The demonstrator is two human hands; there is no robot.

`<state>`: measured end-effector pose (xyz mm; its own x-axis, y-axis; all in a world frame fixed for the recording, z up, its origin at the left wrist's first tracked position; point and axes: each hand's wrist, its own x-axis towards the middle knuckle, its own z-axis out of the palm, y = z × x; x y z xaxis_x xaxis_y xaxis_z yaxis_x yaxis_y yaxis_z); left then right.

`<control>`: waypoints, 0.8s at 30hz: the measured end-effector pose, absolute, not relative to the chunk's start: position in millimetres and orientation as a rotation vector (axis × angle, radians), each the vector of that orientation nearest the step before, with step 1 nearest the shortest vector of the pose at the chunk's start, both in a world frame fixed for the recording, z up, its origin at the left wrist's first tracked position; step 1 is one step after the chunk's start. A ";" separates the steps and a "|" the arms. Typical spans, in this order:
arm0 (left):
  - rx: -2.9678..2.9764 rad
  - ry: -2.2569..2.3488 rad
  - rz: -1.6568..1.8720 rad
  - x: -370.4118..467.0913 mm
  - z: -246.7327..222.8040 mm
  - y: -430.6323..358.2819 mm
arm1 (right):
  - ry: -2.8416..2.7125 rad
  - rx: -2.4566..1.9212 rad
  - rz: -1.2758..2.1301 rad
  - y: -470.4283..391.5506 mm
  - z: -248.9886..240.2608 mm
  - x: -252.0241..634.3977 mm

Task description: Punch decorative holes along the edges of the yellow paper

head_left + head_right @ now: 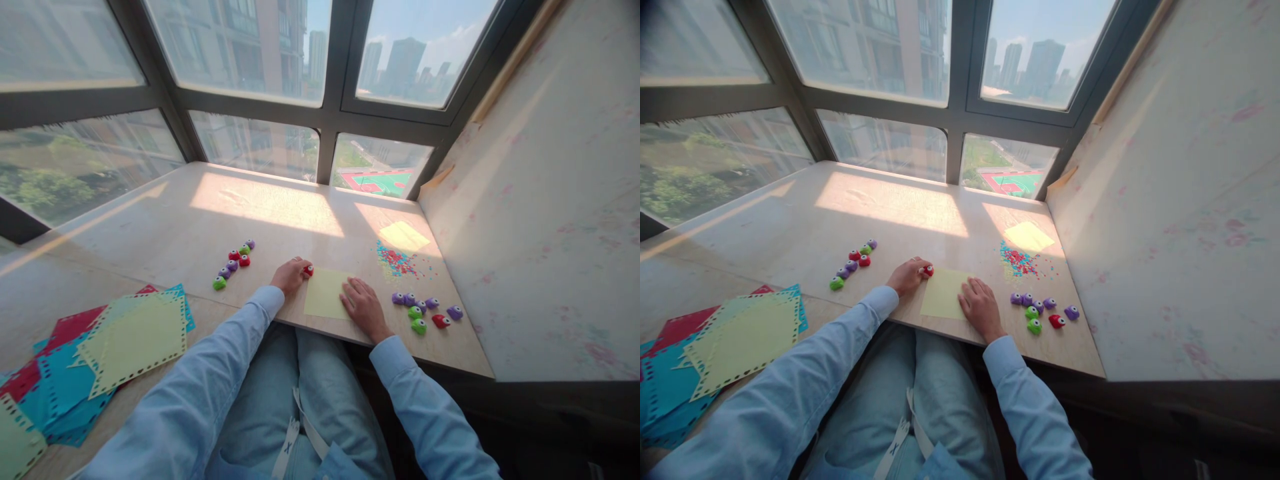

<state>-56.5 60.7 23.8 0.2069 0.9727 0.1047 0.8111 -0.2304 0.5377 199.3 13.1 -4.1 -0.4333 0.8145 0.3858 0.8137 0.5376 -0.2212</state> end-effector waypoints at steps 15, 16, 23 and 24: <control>1.996 1.434 0.780 -67.3 21.0 64.5 | -2.217 -1.254 0.085 12.6 -1.8 201.2; 1.990 1.418 0.784 -67.4 20.8 64.5 | -2.192 -1.218 0.097 10.9 -0.1 201.0; 1.978 1.387 0.731 -65.2 14.9 63.0 | -2.352 -1.057 0.162 -18.5 14.5 169.0; 1.982 1.394 0.718 -64.6 14.2 63.4 | -2.387 -1.079 0.164 -21.8 14.3 162.6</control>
<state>-64.6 63.4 14.2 0.3010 0.9497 0.0868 0.6223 -0.2645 0.7368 162.6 -21.8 14.3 -0.5538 0.7295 0.4013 0.6678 0.6771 -0.3092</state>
